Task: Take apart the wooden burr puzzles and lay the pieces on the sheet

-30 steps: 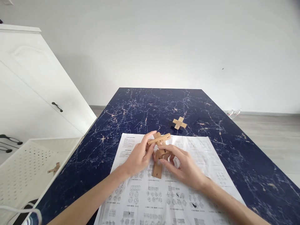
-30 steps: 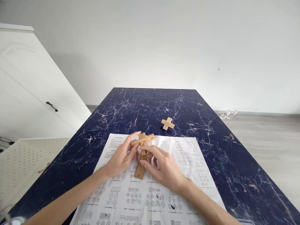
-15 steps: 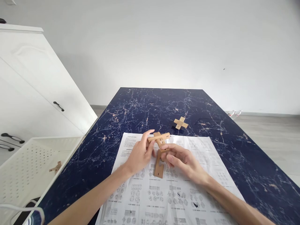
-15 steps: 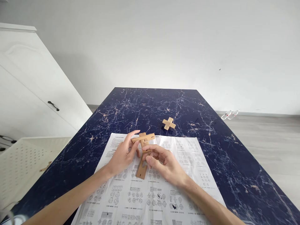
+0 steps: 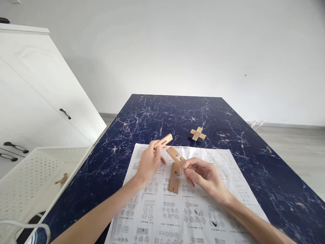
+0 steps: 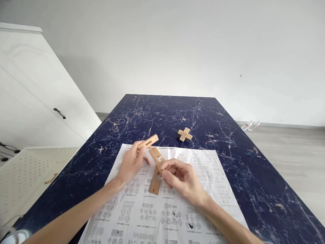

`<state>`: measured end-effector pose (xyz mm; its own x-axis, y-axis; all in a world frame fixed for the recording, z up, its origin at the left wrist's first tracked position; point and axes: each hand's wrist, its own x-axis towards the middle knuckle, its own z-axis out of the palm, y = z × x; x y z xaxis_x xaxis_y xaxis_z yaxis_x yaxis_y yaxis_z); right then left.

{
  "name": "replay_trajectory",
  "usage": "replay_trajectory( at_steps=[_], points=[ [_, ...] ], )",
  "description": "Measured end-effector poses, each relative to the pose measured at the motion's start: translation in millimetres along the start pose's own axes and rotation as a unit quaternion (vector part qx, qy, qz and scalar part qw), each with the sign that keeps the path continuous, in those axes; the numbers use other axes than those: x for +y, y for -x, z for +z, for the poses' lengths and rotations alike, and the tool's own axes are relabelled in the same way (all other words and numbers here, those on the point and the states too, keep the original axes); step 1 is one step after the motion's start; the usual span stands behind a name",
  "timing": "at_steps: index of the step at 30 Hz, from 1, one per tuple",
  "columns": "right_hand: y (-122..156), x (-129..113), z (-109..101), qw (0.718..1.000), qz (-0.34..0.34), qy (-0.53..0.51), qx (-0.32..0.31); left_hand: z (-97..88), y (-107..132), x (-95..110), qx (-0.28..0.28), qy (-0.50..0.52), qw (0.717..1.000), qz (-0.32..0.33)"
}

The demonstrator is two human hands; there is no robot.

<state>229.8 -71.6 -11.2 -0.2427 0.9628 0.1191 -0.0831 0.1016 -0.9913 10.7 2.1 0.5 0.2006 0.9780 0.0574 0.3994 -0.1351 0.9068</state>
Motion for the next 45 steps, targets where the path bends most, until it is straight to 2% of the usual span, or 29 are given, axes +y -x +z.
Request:
replay_trajectory(
  at_steps=[3,6,10,13,17,19,23,25,27,29,32,35,37,40,42,45],
  points=[
    [0,0,-6,1.0,-0.006,0.009,0.005,-14.3,-7,2,0.066,0.011,0.997,0.025],
    [-4,8,-16,0.998,-0.007,0.022,0.05,-20.0,-8,5,0.07,0.016,0.996,0.051],
    [-11,19,-27,0.995,0.023,0.004,0.096,-14.4,-2,6,-0.022,0.055,0.998,0.039],
    [-13,16,-29,0.997,0.037,-0.02,0.07,-12.7,-1,3,-0.109,0.087,0.99,0.032],
    [-14,6,-32,0.997,0.079,-0.013,0.015,-18.1,-5,-2,-0.174,0.051,0.983,0.035],
    [-14,3,-34,0.995,0.093,0.009,-0.02,-21.0,-8,-4,-0.188,0.015,0.98,0.066],
    [-14,3,-35,0.991,0.075,0.072,-0.081,-21.7,-10,-6,-0.196,-0.091,0.958,0.19],
    [-14,6,-32,0.988,0.051,0.133,-0.054,-19.3,-10,-9,-0.187,-0.144,0.946,0.224],
    [-14,10,-28,0.977,0.026,0.213,0.002,-16.5,-9,-12,-0.156,-0.182,0.943,0.233],
    [-14,13,-25,0.957,0.007,0.286,0.047,-14.6,-9,-14,-0.128,-0.197,0.944,0.231],
    [-14,17,-23,0.926,-0.016,0.372,0.063,-14.3,-7,-16,-0.122,-0.191,0.946,0.232],
    [-14,17,-23,0.903,-0.033,0.425,0.062,-14.2,-4,-13,-0.153,-0.178,0.944,0.232],
    [-14,17,-24,0.9,-0.031,0.43,0.067,-12.1,1,-9,-0.186,-0.172,0.94,0.23],
    [-16,17,-26,0.911,-0.014,0.398,0.105,-5.1,9,-4,-0.23,-0.168,0.925,0.253],
    [-18,17,-28,0.921,-0.002,0.368,0.127,0.7,13,-2,-0.26,-0.176,0.904,0.291],
    [-19,18,-29,0.929,0.007,0.349,0.127,6.8,15,-2,-0.285,-0.205,0.878,0.326]
  ],
)
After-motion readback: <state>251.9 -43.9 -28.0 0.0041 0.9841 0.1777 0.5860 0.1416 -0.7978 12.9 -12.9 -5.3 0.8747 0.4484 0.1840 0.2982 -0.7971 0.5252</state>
